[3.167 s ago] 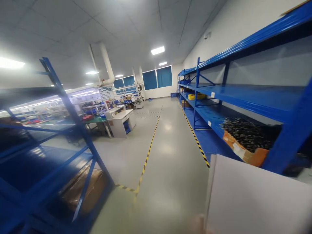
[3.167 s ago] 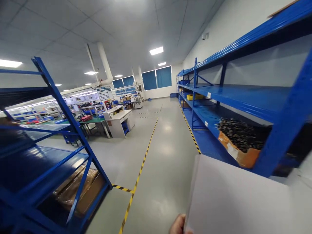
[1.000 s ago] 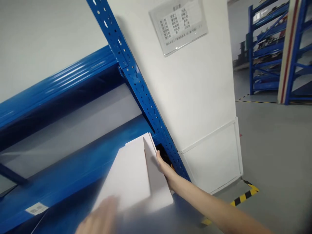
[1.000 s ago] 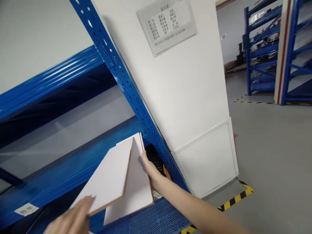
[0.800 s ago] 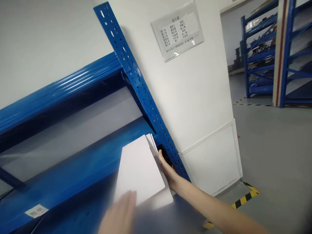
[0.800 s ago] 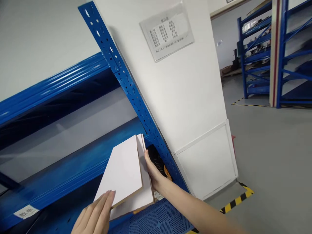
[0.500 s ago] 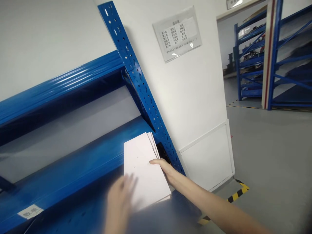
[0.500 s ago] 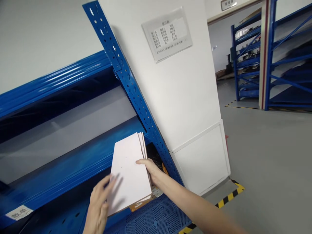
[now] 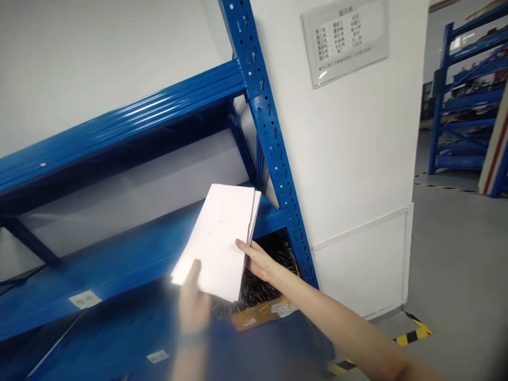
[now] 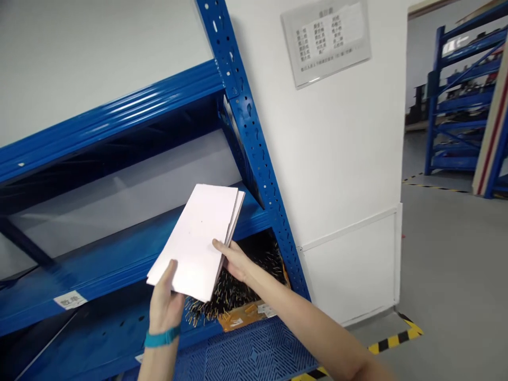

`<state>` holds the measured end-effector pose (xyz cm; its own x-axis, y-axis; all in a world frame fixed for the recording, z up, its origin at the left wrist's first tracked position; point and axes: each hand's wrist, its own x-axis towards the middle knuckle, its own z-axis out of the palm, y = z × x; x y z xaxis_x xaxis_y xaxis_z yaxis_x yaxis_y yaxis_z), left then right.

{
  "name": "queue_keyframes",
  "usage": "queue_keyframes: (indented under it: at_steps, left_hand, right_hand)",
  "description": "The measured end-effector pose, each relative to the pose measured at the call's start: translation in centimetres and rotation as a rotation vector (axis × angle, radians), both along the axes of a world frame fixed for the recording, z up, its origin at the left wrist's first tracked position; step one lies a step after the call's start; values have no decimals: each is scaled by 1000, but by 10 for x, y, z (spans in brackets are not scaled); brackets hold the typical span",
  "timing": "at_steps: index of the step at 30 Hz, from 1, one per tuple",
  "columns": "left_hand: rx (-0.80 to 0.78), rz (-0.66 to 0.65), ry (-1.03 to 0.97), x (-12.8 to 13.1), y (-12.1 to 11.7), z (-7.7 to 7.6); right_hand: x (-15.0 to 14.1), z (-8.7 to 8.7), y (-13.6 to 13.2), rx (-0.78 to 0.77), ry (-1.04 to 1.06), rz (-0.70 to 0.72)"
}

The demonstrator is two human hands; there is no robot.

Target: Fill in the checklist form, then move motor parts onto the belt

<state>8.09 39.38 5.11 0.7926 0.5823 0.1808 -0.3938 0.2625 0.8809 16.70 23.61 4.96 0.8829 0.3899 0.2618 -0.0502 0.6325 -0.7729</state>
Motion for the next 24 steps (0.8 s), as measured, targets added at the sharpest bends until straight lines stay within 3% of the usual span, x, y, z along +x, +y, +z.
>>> queue_keyframes:
  at_steps: [2,5,7,10,13,17,24]
  left_hand:
    - [48,70,-49,19,25,26]
    - [104,136,-156,43,58,57]
    - [173,179,-209,58,77,70]
    - [319,222,-209,84,105,82]
    - [438,126,-187,110,132,84]
    - [384,7,-135,134,160,78]
    - [371,1,-132,141,171,60]
  right_hand:
    - [23,14,-1,-43,-87,-128]
    - [67,35,-14,-116,-182,-446]
    - [97,47,-22,-185,-235,-590]
    - [135,59,-20,-312,-298,-658]
    - [163,65,-4,-410,-317,-661]
    - [188,64,20,-458,-295,-642]
    - [214,71,34,-417,-294,-573]
